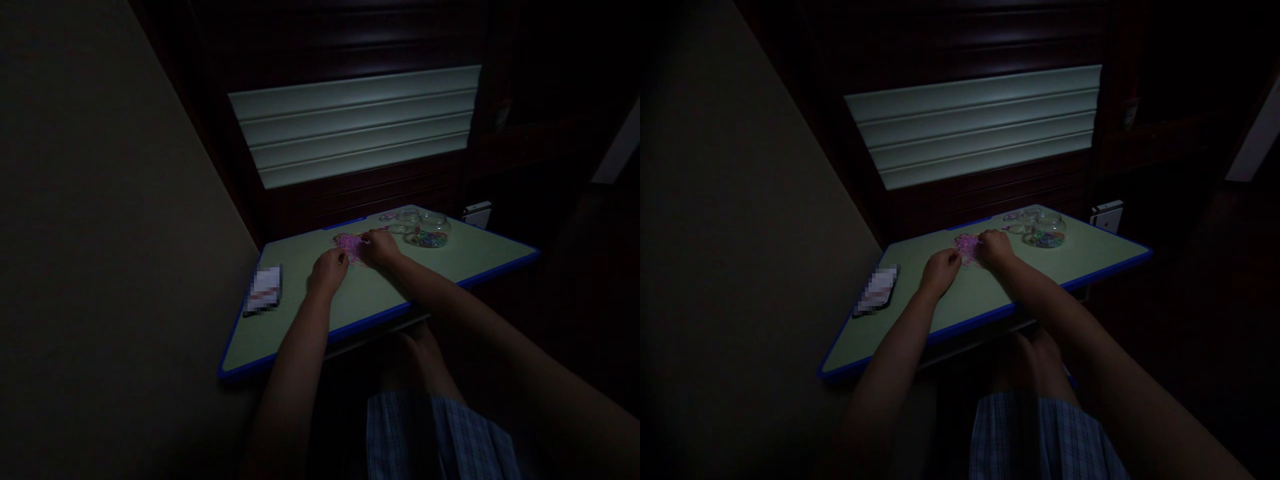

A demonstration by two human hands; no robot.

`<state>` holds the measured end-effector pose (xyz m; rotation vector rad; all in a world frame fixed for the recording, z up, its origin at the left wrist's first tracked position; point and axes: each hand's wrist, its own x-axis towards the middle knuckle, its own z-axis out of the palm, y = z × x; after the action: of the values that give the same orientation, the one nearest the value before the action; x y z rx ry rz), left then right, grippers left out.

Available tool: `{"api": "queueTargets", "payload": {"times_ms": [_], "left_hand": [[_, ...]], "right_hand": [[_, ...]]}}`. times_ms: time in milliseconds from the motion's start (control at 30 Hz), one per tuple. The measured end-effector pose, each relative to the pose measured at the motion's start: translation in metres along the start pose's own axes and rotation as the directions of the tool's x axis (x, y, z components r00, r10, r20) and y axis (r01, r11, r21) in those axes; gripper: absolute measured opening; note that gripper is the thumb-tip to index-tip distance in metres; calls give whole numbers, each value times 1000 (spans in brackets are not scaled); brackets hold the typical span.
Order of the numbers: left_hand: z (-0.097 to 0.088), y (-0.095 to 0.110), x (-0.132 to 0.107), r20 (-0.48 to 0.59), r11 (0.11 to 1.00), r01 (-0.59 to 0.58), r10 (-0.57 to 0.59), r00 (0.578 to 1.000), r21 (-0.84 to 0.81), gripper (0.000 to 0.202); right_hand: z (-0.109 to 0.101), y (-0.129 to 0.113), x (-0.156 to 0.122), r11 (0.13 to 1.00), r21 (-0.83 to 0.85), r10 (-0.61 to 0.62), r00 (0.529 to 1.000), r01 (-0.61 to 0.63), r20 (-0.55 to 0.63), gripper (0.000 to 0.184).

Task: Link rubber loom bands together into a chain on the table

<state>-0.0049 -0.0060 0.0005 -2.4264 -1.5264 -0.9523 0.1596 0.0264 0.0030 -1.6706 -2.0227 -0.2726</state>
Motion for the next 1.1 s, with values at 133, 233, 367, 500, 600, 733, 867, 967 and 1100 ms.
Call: {"api": "queueTargets", "payload": {"times_ms": [133,233,367,500,600,733,867,967,1100], "left_hand": [[0,0,0,-6,1000,-6,6,1000,2,19],[0,1,0,4,1000,2,-2,1000,14,21],[0,2,0,14,1000,2,-2,1000,23,23],[0,1,0,5,1000,4,-4,1000,20,22],[1,0,0,10,1000,-3,3,1000,1,22],[1,0,0,22,1000,-14,14,1000,0,22],[1,0,1,26,1000,-2,2,1000,8,23],[1,-1,1,28,1000,1,-1,1000,3,22],[2,-1,1,37,1000,19,-19,999,3,23]], "right_hand": [[-1,-5,0,998,-62,-18,1000,19,17,30],[-1,-7,0,996,-89,-11,1000,13,21,30],[1,-5,1,995,-99,-2,1000,5,30,32],[3,-4,2,993,-119,5,999,-1,35,32],[3,-3,2,992,-123,3,1000,1,28,32],[1,-2,2,996,-85,5,1000,-3,26,30],[1,1,4,999,-16,43,999,-43,1,30],[2,5,5,995,70,77,996,-74,-37,29],[4,11,6,973,212,106,991,-87,-80,28]]}}
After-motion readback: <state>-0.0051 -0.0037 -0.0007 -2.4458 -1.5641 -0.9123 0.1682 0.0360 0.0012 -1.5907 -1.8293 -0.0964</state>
